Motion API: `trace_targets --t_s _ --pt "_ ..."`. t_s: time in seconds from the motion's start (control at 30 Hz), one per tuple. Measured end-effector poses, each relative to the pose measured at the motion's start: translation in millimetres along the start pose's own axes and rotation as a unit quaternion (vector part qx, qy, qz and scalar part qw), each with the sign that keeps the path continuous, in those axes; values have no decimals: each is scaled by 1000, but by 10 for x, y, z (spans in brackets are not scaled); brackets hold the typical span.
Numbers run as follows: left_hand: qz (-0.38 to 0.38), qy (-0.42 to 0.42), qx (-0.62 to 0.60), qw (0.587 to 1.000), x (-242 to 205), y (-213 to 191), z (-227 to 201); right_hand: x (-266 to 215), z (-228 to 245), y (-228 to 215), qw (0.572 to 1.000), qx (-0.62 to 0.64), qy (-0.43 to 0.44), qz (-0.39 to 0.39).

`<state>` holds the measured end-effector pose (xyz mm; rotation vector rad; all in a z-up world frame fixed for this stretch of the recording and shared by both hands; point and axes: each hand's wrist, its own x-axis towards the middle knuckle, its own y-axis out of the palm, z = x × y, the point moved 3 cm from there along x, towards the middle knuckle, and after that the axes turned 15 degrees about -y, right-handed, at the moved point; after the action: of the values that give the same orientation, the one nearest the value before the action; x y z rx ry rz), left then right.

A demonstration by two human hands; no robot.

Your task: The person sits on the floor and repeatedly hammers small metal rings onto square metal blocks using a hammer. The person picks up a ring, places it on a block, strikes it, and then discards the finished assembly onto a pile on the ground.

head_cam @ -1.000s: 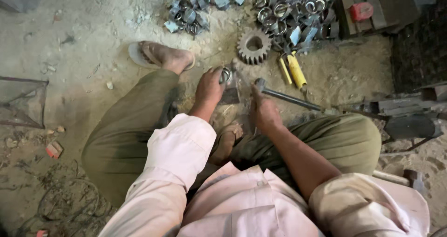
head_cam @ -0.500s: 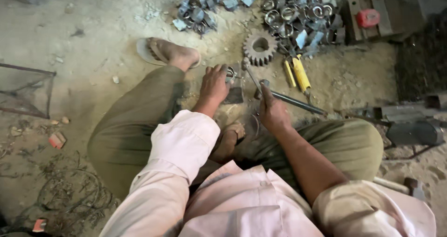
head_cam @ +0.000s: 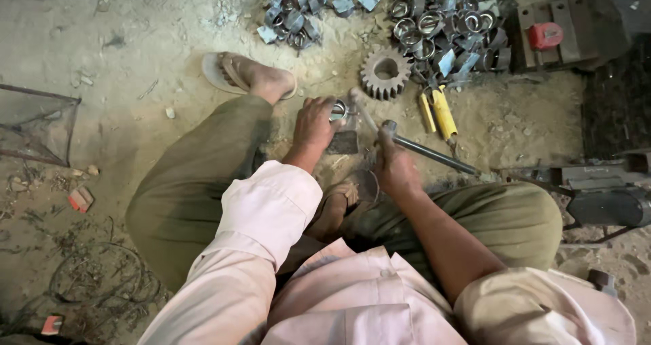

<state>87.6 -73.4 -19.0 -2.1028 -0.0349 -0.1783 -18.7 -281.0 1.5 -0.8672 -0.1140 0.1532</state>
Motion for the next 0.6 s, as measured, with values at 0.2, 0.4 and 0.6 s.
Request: trace_targets --t_s 0.2,0.4,0.6 --pt "31 -44 28 998 27 -73 -85 66 -33 -24 998 -9 -63 -24" --pt "-18 1 19 1000 -5 -2 7 0 107 -107 993 30 -76 -86" --pt "12 -28 30 999 47 28 9 58 88 -118 995 24 -83 -57"
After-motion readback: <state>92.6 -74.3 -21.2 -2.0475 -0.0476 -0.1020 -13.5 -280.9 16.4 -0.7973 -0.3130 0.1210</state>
